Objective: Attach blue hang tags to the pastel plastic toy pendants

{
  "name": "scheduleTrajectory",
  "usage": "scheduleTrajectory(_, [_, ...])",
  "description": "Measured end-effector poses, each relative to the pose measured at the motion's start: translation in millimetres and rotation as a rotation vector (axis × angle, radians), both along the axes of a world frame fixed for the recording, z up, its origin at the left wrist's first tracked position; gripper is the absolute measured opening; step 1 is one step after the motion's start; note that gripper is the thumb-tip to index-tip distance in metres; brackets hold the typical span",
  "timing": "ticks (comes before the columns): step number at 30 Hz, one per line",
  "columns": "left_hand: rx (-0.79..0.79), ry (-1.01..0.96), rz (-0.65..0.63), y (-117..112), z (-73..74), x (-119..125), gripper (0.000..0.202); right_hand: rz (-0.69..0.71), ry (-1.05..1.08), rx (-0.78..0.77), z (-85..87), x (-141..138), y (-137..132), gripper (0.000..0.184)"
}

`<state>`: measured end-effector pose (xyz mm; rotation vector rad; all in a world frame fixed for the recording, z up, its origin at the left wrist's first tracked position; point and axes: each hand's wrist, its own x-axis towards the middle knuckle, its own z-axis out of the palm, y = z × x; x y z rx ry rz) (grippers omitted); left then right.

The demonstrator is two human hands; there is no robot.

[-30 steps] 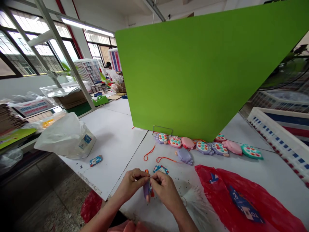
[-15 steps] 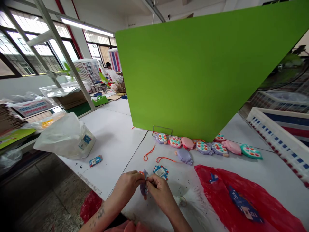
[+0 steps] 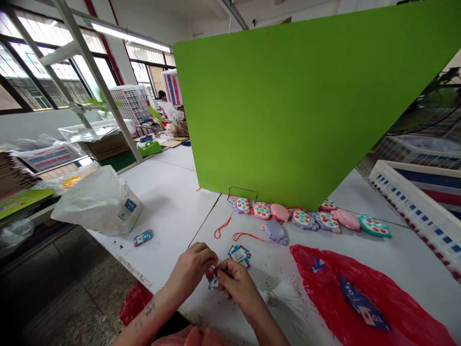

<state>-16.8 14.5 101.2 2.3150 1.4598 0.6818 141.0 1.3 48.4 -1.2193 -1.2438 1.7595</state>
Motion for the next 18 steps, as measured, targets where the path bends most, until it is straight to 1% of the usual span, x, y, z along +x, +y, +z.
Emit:
scheduleTrajectory(4, [0.059, -0.141, -0.021, -1, 1.5, -2, 0.021, -0.053, 0.087, -0.082, 0.9, 6, 2, 0.038])
scheduleTrajectory(7, [0.065, -0.244, -0.102, -3, 4.3, -5, 0.015, -0.118, 0.185, -0.139, 4.4, 12, 6, 0.035])
scheduleTrajectory(9, [0.047, -0.268, -0.169, -4, 4.0, -6, 0.014, -0.133, 0.242, -0.16, 6.1, 16, 9, 0.032])
scheduleTrajectory(11, [0.043, -0.257, -0.228, -4, 1.8, -5, 0.015, -0.13, 0.278, -0.172, 6.7, 19, 10, 0.031])
scheduleTrajectory(14, [0.077, -0.189, -0.305, -6, -2.0, 1, 0.015, -0.141, 0.306, -0.187, 6.3, 20, 10, 0.03])
scheduleTrajectory(18, [0.163, -0.06, -0.322, -9, -4.0, 11, 0.017, -0.175, 0.35, -0.19, 4.5, 19, 10, 0.028])
